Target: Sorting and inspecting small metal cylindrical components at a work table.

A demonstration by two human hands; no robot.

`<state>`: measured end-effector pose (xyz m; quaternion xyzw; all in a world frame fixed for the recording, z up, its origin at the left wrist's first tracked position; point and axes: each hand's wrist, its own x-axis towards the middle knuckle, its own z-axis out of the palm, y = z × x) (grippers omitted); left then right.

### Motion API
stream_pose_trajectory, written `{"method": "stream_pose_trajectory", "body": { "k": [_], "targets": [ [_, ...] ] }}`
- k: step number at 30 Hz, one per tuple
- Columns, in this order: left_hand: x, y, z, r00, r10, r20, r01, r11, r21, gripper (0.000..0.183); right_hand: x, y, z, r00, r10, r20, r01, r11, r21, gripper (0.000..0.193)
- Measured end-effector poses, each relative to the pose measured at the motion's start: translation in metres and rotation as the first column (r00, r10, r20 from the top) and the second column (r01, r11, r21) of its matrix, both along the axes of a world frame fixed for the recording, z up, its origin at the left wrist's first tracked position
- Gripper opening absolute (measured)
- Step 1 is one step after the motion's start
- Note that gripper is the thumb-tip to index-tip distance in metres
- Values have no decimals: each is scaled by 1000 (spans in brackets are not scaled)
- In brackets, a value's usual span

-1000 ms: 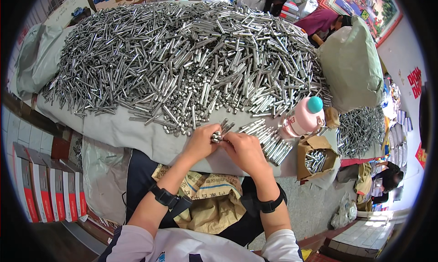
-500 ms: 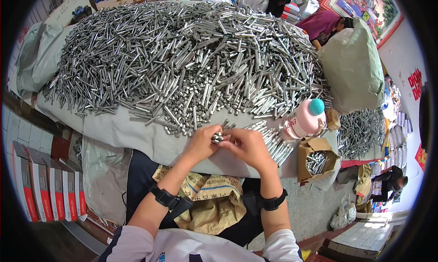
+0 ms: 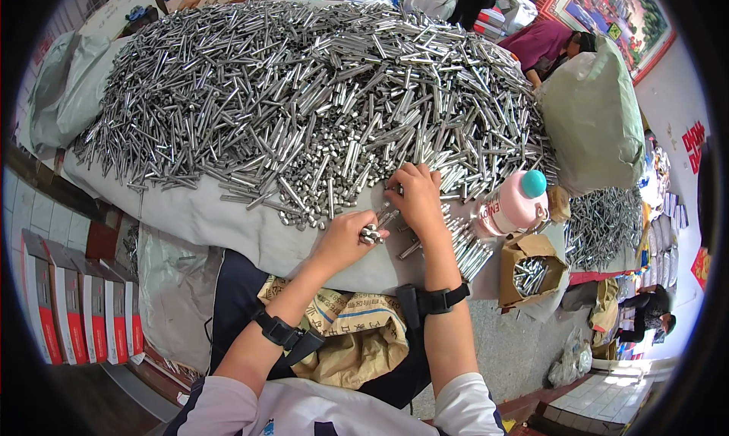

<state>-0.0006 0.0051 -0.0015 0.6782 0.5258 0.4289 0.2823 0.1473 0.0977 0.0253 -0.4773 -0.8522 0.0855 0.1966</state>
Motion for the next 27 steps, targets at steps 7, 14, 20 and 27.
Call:
{"method": "stream_pose_trajectory", "body": {
  "k": [7, 14, 20, 27],
  "targets": [
    [3, 0, 2, 1000, 8, -23, -8, 1000, -3, 33, 6, 2, -12, 997, -4, -72, 12, 993, 114, 17],
    [2, -1, 2, 1000, 9, -7, -9, 1000, -11, 32, 23, -6, 3, 734, -307, -606, 3, 894, -448, 17],
    [1, 0, -2, 999, 34, -18, -33, 997, 63, 32, 42, -25, 20, 261, -465, -846, -486, 694, -531, 16],
    [1, 0, -3, 999, 33, -28, -31, 997, 66, 31, 42, -46, 20, 548, -227, -805, -393, 780, -487, 26]
  ]
}}
